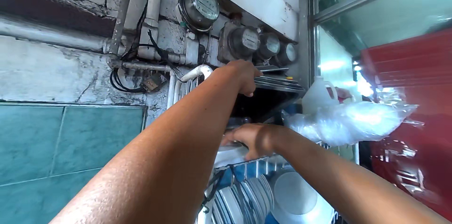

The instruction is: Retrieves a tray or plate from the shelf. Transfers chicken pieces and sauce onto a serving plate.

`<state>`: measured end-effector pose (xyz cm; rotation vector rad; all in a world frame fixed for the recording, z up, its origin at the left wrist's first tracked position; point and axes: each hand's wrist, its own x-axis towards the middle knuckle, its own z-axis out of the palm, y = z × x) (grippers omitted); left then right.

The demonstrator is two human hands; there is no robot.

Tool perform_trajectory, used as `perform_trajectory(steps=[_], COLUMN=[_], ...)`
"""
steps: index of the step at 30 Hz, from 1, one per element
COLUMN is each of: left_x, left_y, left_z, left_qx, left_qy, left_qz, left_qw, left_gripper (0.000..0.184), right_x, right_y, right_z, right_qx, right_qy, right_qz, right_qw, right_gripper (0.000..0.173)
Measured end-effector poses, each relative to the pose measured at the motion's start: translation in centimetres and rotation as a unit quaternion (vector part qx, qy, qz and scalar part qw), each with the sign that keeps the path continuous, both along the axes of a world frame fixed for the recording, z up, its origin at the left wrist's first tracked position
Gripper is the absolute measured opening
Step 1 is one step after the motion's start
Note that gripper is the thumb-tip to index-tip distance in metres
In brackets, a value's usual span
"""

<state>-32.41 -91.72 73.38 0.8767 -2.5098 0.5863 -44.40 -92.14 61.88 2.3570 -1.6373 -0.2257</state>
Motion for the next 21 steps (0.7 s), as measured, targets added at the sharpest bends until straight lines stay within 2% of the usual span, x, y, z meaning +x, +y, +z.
perform_trajectory(steps=[3, 6, 9, 12, 16, 21], left_x=[0.0, -0.1, 0.0, 0.1, 0.0, 0.0], left_y=[0.1, 0.1, 0.1, 0.2, 0.2, 0.1], left_z=[-0.1, 0.0, -0.2, -0.2, -0.4, -0.3], left_qx=[-0.001, -0.001, 0.004, 0.010, 0.010, 0.007], left_qy=[-0.004, -0.004, 0.008, 0.008, 0.007, 0.005], left_qz=[0.006, 0.008, -0.005, -0.007, -0.004, -0.001], left_qw=[1.000, 1.000, 1.000, 1.000, 1.000, 1.000], left_gripper=[0.069, 0.070, 0.071, 0.071, 0.072, 0.071], right_x=[-0.8, -2.3, -2.3, -1.0, -1.1, -5.6], right_y=[-0.1, -0.3, 0.2, 0.7, 0.9, 0.8], right_z=[0.2, -0.3, -0.6, -0.1, -0.8, -0.5], right_qx=[-0.018, -0.070, -0.097, -0.084, -0.103, -0.073], right_qy=[0.029, 0.026, 0.011, 0.010, 0.003, -0.025], right_qz=[-0.050, -0.106, -0.186, -0.266, -0.363, -0.430], right_qw=[0.998, 0.992, 0.978, 0.960, 0.926, 0.899], right_gripper=[0.077, 0.094, 0.109, 0.120, 0.114, 0.118])
